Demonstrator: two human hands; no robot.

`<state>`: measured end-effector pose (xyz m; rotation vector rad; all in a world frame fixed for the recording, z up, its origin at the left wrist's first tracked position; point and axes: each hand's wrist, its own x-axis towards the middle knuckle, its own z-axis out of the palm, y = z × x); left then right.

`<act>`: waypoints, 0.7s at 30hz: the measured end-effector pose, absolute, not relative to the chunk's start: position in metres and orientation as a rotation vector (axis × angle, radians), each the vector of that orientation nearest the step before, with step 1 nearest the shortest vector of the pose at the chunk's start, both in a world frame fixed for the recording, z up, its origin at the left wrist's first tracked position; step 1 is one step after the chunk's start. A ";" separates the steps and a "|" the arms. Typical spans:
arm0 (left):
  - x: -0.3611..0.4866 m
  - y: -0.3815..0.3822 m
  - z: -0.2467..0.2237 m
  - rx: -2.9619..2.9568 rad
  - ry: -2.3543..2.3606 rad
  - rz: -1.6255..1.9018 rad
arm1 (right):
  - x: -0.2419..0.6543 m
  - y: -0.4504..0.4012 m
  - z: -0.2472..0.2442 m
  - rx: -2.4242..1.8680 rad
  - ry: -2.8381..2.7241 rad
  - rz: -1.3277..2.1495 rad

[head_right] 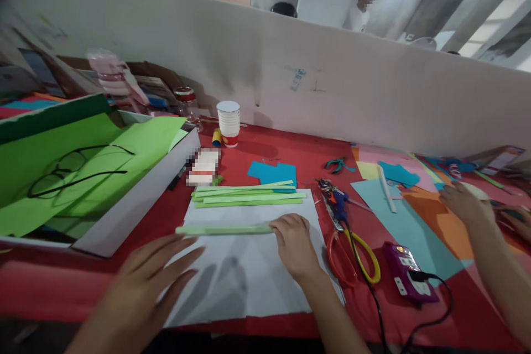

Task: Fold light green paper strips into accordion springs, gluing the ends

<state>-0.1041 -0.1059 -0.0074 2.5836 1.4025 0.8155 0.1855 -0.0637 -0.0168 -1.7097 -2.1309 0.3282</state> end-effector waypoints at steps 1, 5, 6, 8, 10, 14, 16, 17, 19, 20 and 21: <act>-0.077 -0.091 -0.001 2.624 1.372 0.782 | 0.184 -0.064 -0.014 -1.696 -2.143 0.354; -0.010 -0.046 0.005 2.732 1.161 0.540 | 0.181 -0.068 -0.001 -1.614 -2.161 0.540; -0.004 -0.040 0.002 2.754 1.114 0.494 | 0.181 -0.068 0.001 -1.597 -2.150 0.576; -0.001 -0.031 -0.005 2.761 1.049 0.429 | 0.184 -0.069 0.003 -1.587 -2.128 0.613; -0.004 -0.028 -0.010 2.729 1.050 0.390 | 0.188 -0.069 0.001 -1.618 -2.117 0.604; -0.011 -0.024 -0.013 2.697 1.203 0.376 | 0.209 -0.062 -0.002 -1.697 -2.040 0.481; -0.012 -0.020 -0.015 2.717 1.274 0.424 | 0.233 -0.056 0.001 -1.786 -1.880 0.264; -0.013 -0.018 -0.016 2.724 1.297 0.457 | 0.247 -0.052 0.004 -1.871 -1.756 0.139; -0.014 -0.013 -0.021 2.728 1.304 0.513 | 0.276 -0.044 0.010 -2.146 -1.427 0.002; -0.014 -0.011 -0.023 2.721 1.305 0.535 | 0.289 -0.040 0.011 -2.280 -1.283 0.037; -0.015 -0.010 -0.025 2.708 1.306 0.556 | 0.299 -0.036 0.012 -2.368 -1.185 0.158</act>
